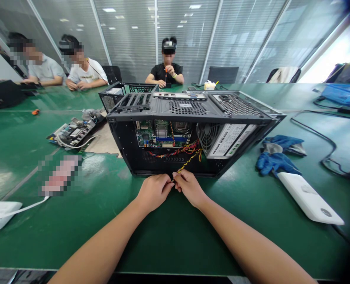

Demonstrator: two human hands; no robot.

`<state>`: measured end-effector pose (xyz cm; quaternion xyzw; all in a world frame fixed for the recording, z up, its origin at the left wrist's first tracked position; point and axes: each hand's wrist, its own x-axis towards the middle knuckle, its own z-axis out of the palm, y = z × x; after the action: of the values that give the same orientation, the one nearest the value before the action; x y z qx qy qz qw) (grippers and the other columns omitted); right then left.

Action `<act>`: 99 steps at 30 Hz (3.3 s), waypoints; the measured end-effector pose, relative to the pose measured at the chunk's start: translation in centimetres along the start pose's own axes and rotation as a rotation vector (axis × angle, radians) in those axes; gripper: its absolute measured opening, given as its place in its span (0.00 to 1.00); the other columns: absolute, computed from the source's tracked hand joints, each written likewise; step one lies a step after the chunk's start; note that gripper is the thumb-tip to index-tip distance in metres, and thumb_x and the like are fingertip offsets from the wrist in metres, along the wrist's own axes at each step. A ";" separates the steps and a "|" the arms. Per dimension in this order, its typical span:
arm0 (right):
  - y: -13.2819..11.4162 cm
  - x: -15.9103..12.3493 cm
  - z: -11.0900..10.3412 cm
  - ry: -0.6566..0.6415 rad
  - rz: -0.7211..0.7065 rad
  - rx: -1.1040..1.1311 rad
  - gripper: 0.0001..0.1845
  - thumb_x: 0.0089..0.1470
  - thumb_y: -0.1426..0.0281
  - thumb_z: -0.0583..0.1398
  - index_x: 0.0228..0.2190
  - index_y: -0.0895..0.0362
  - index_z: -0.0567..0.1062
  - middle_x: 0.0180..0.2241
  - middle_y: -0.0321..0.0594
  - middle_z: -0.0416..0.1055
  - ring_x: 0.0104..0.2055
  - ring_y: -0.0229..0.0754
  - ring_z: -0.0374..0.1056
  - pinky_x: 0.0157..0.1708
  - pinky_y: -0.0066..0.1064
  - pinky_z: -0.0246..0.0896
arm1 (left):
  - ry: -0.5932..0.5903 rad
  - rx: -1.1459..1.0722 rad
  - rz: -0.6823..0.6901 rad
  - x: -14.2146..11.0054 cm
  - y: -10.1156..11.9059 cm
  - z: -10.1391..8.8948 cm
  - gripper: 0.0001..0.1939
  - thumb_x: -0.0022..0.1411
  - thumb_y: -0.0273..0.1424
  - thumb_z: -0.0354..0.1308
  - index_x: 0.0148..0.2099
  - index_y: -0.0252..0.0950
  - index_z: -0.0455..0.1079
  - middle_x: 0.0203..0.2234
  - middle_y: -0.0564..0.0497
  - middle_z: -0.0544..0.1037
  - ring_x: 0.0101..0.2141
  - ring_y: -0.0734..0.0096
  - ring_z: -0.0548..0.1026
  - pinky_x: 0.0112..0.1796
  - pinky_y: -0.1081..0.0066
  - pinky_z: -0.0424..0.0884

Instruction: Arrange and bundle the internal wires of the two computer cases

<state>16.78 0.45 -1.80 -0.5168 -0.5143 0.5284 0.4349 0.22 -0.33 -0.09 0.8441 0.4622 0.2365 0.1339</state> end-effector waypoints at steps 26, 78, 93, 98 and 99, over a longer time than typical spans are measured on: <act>0.0 0.0 -0.1 -0.011 -0.003 -0.024 0.19 0.55 0.54 0.59 0.24 0.55 0.64 0.17 0.30 0.64 0.18 0.33 0.60 0.21 0.28 0.55 | -0.112 0.152 0.018 0.2 0.0 -0.4 0.13 0.70 0.31 0.50 0.34 0.37 0.72 0.27 0.51 0.78 0.30 0.66 0.77 0.33 0.69 0.67; 0.2 0.1 -0.1 -0.022 -0.019 -0.031 0.18 0.56 0.55 0.59 0.24 0.55 0.65 0.17 0.30 0.64 0.18 0.34 0.60 0.21 0.28 0.54 | 0.020 -0.024 0.015 0.1 0.3 -0.3 0.09 0.67 0.29 0.54 0.33 0.37 0.68 0.26 0.53 0.75 0.28 0.71 0.72 0.31 0.72 0.64; 0.0 0.0 -0.1 -0.023 -0.002 -0.030 0.17 0.55 0.55 0.59 0.25 0.55 0.65 0.17 0.30 0.64 0.19 0.34 0.61 0.21 0.28 0.55 | -0.036 0.006 0.005 0.1 0.0 -0.2 0.08 0.67 0.30 0.54 0.33 0.37 0.68 0.27 0.53 0.75 0.28 0.71 0.72 0.31 0.71 0.64; 0.2 0.0 -0.1 -0.020 -0.016 -0.047 0.17 0.55 0.55 0.58 0.25 0.55 0.65 0.17 0.30 0.63 0.19 0.34 0.61 0.21 0.28 0.55 | -0.061 0.003 -0.002 0.1 0.1 -0.3 0.08 0.67 0.30 0.54 0.33 0.37 0.68 0.28 0.53 0.75 0.29 0.71 0.73 0.32 0.72 0.64; 0.2 0.0 -0.1 -0.022 -0.015 -0.048 0.17 0.55 0.55 0.58 0.25 0.55 0.65 0.17 0.30 0.63 0.19 0.34 0.61 0.21 0.28 0.55 | -0.065 0.004 -0.003 0.1 0.1 -0.2 0.08 0.67 0.30 0.54 0.33 0.37 0.68 0.28 0.53 0.75 0.29 0.71 0.73 0.32 0.72 0.64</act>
<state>16.89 0.46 -2.03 -0.5175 -0.5353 0.5182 0.4207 0.22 -0.35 0.20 0.8509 0.4593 0.2080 0.1474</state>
